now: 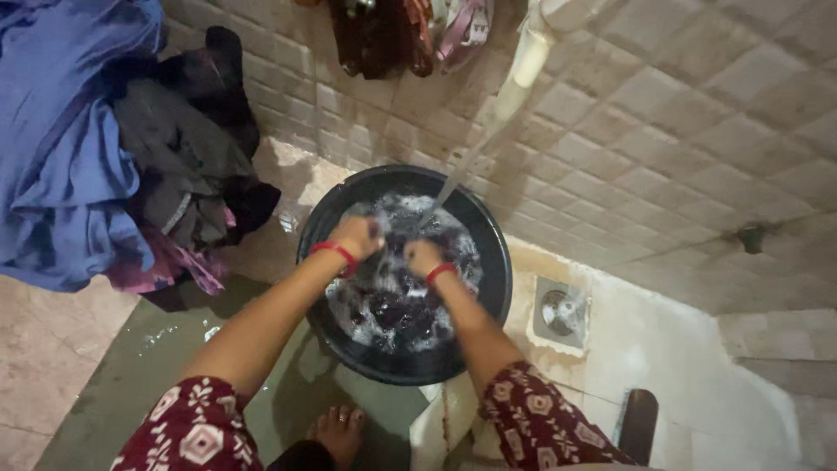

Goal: The person scrubs a striped floor mat with a brush and soap, then rinses it in a basin of water. The person repeatedly scrubs, rinses, and wrings the mat to remove soap and dirt.

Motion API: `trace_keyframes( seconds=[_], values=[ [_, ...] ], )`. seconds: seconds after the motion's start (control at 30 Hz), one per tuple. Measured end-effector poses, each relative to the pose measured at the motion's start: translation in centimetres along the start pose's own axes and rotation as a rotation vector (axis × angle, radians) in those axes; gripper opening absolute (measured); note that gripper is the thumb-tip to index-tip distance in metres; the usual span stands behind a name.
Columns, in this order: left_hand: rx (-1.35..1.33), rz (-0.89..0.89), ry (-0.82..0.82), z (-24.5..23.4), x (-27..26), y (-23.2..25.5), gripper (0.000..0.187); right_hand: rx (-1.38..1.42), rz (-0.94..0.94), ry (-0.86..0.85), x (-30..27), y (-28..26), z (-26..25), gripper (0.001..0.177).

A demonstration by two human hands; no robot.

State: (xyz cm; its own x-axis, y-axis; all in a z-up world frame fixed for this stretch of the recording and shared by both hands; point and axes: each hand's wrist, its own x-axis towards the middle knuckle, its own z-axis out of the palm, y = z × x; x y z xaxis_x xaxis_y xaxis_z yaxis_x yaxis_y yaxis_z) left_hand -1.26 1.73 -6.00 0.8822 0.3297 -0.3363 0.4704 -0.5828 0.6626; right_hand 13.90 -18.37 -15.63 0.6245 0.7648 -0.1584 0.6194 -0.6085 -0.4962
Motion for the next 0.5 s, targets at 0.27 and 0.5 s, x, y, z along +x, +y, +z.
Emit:
trace_keyframes(
  seconds=[0.27,0.5],
  values=[
    [0.06,0.044,-0.028,5.1,0.5,-6.3,0.034,0.497,0.224,0.073,-4.9,-1.5,-11.0,0.014],
    [-0.087,0.19,-0.021,10.3,-2.6,-6.7,0.034,0.273,-0.148,0.491,-9.4,-13.0,-39.8,0.006]
  ],
)
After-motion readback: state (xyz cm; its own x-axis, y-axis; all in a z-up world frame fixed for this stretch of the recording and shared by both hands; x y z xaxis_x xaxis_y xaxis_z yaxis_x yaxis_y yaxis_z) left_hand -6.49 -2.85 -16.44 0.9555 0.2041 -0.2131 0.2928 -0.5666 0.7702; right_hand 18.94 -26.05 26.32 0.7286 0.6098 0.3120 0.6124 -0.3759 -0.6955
